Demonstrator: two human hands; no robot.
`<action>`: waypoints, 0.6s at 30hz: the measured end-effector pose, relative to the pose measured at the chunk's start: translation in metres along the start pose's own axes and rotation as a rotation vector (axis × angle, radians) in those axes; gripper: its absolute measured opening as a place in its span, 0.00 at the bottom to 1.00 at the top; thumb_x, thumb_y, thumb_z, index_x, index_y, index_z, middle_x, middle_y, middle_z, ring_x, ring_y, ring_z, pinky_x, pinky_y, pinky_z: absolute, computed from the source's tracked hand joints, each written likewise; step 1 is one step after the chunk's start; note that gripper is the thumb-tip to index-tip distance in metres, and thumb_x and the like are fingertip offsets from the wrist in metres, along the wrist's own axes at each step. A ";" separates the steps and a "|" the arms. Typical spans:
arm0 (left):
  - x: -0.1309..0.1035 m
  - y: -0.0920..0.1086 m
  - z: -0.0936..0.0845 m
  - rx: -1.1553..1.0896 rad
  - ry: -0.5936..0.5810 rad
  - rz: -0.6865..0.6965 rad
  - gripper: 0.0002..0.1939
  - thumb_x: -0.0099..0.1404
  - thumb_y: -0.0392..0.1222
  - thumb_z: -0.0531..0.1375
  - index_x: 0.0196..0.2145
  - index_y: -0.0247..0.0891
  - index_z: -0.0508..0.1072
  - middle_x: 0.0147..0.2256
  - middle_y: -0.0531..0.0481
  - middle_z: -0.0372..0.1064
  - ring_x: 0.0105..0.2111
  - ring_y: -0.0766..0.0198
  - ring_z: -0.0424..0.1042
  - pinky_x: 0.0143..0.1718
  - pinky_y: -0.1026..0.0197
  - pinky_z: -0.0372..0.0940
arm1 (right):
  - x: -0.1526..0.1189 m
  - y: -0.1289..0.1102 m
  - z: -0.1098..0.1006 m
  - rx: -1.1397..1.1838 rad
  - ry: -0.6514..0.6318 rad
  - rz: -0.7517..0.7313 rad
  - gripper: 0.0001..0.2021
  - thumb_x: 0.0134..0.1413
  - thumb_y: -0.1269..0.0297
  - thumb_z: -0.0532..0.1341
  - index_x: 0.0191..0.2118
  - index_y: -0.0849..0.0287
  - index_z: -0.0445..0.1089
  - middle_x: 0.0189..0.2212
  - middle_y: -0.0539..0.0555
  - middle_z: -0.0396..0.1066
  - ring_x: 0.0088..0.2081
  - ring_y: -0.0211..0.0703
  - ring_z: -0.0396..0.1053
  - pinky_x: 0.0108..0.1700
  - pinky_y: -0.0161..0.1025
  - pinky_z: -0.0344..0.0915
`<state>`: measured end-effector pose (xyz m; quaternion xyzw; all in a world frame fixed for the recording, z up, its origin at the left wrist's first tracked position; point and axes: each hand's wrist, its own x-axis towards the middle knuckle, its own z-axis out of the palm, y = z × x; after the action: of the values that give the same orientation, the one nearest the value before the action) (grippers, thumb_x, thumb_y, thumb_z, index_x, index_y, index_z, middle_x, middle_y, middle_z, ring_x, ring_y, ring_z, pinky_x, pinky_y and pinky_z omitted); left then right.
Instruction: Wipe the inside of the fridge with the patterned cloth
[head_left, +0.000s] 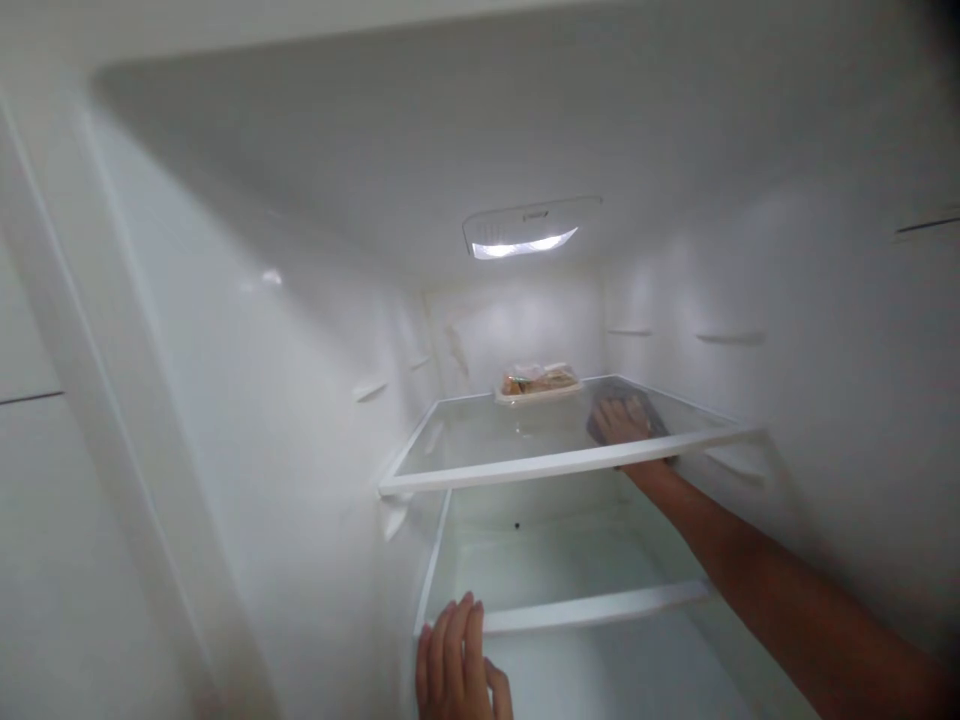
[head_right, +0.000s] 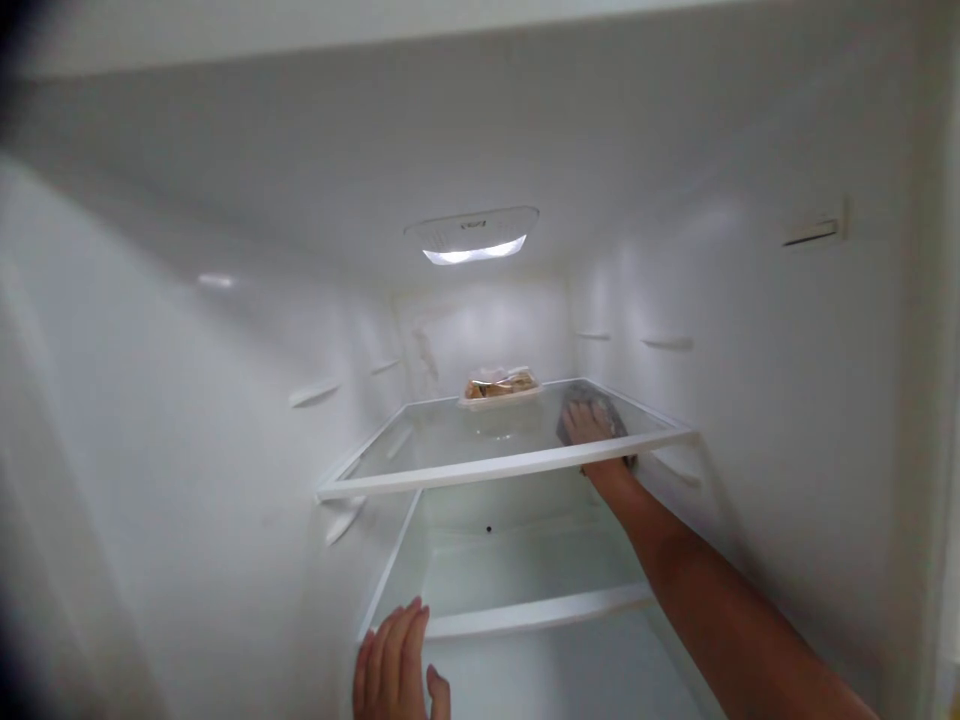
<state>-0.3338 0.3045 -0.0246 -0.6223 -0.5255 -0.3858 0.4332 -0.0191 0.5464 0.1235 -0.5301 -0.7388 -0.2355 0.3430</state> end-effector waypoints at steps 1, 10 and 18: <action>0.000 0.001 0.001 0.010 0.004 -0.005 0.36 0.58 0.28 0.53 0.64 0.38 0.60 0.49 0.41 0.76 0.52 0.51 0.70 0.62 0.42 0.56 | 0.005 -0.001 0.005 0.004 -0.012 -0.008 0.21 0.56 0.73 0.58 0.56 0.67 0.69 0.56 0.69 0.69 0.58 0.57 0.63 0.64 0.54 0.56; 0.003 0.008 0.000 0.016 0.035 -0.031 0.32 0.59 0.28 0.55 0.62 0.37 0.63 0.47 0.40 0.76 0.53 0.52 0.69 0.62 0.42 0.55 | 0.032 -0.002 0.009 0.111 0.003 0.110 0.14 0.55 0.77 0.52 0.43 0.68 0.71 0.42 0.68 0.72 0.48 0.53 0.66 0.53 0.53 0.61; 0.010 0.016 -0.003 -0.011 0.060 -0.085 0.26 0.59 0.28 0.55 0.56 0.35 0.68 0.46 0.39 0.75 0.53 0.51 0.69 0.61 0.42 0.57 | 0.011 -0.028 -0.001 0.350 0.174 0.251 0.21 0.52 0.64 0.60 0.52 0.63 0.67 0.53 0.64 0.70 0.57 0.54 0.63 0.61 0.48 0.60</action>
<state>-0.3162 0.3039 -0.0167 -0.5900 -0.5361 -0.4252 0.4286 -0.0477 0.5434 0.1324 -0.5280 -0.6642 -0.1043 0.5188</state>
